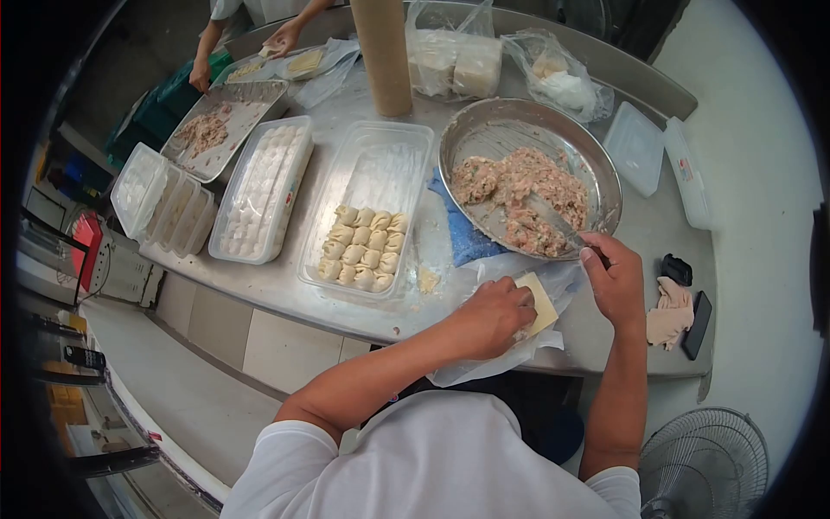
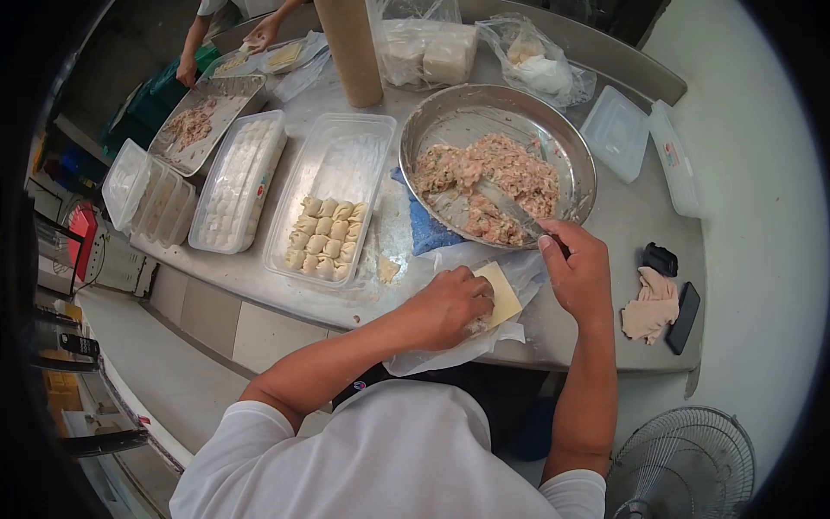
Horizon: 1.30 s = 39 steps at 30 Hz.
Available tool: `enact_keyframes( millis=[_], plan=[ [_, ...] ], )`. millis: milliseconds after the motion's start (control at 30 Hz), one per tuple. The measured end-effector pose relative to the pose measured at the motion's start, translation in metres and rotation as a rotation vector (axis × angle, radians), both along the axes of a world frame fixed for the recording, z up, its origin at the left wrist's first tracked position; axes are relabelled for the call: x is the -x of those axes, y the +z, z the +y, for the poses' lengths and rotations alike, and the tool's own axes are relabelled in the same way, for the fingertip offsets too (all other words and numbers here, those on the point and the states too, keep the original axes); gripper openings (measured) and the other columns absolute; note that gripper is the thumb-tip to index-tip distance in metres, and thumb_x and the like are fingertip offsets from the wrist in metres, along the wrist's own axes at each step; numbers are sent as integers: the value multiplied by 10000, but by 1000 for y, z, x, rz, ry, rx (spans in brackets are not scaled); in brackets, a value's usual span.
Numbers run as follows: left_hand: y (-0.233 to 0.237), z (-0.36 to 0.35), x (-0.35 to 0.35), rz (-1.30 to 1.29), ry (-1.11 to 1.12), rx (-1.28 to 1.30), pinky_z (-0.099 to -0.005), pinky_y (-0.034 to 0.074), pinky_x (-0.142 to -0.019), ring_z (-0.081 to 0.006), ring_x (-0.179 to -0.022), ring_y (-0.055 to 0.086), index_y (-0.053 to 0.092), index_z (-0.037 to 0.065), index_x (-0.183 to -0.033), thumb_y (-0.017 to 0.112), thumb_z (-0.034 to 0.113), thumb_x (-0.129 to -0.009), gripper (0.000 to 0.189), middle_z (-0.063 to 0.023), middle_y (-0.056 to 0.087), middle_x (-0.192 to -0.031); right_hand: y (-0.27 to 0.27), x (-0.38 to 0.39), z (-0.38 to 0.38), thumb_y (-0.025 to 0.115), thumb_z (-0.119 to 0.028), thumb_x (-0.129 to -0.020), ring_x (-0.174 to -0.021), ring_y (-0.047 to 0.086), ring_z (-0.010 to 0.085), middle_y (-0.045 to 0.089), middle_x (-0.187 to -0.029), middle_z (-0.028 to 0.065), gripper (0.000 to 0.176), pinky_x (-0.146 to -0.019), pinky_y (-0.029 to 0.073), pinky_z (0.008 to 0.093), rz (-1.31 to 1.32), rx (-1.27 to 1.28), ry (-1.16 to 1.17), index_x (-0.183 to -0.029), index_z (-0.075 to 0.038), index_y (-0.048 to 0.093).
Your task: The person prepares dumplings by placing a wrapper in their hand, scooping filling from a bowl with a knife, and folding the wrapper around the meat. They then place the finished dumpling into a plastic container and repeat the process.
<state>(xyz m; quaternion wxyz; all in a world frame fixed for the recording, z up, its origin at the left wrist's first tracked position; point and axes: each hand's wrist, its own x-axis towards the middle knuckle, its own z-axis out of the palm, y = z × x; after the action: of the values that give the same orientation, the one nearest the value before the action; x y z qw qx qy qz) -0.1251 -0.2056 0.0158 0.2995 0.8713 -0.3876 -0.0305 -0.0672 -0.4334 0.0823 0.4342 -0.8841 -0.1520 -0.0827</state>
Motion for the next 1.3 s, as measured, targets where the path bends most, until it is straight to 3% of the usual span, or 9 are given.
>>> enact_keyframes(
  millis=[167,267,800,1000,1067,1133,1167,1233,1300],
  plan=[
    [8,2,-7,199,6,-37,-467,446,-971,-351,-1166,496,713,77,-1077,768,150,-777,314,-115,564,-1266,8,-3,10,656,-67,-919,-876,707,249,737,-1043,182,242,-821,541,330,-26,33,14,-1137,21,713],
    [12,3,2,48,-4,-39,-478,444,-959,-359,-1163,497,714,67,-1066,759,137,-775,302,-129,572,-1256,12,-9,15,656,-73,-926,-885,707,246,736,-1043,177,239,-828,541,331,-72,54,41,-1139,18,713],
    [9,4,-3,95,-39,-37,-481,431,-939,-351,-1175,493,726,14,-1084,696,102,-808,291,-139,566,-1278,2,15,-10,669,-44,-922,-883,661,156,717,-1062,137,292,-824,529,296,2,-102,-98,-1208,12,688],
    [1,-3,-16,196,138,18,-477,436,-948,-377,-1114,538,621,27,-1056,683,104,-865,215,-181,577,-1213,3,20,-14,664,-38,-925,-883,658,150,715,-1054,139,280,-824,528,292,-15,-97,-117,-1198,21,686],
    [13,5,-26,375,344,386,-469,462,-953,-353,-1103,596,564,50,-1060,624,100,-942,142,-177,614,-1140,6,23,-13,658,-34,-924,-873,660,162,712,-1043,142,278,-818,529,294,-52,-81,-115,-1196,20,686],
    [-8,19,-42,682,285,954,-474,486,-999,-314,-1135,628,547,91,-1079,577,171,-1010,110,-154,655,-1145,11,28,-12,653,-29,-923,-863,663,174,709,-1032,144,277,-812,529,295,-87,-62,-118,-1193,20,686],
    [-13,29,-44,682,284,954,-474,486,-999,-314,-1135,628,547,91,-1079,577,171,-1010,110,-154,655,-1145,14,31,-11,650,-22,-917,-839,660,192,701,-1009,148,276,-790,528,305,-139,-18,-96,-1187,18,688],
    [7,48,-41,1050,76,1519,-475,499,-1049,-272,-1189,630,522,100,-1062,562,234,-1029,144,-145,647,-1252,22,36,-8,647,-15,-911,-815,658,209,693,-986,151,276,-767,527,314,-192,24,-68,-1182,16,689],
    [10,51,-35,1054,-91,1683,-458,493,-1082,-277,-1262,598,546,60,-1181,546,275,-1038,258,-174,594,-1357,28,42,-2,655,-6,-894,-771,640,241,659,-910,149,264,-721,517,336,-182,65,-34,-1154,15,692]
  ],
)
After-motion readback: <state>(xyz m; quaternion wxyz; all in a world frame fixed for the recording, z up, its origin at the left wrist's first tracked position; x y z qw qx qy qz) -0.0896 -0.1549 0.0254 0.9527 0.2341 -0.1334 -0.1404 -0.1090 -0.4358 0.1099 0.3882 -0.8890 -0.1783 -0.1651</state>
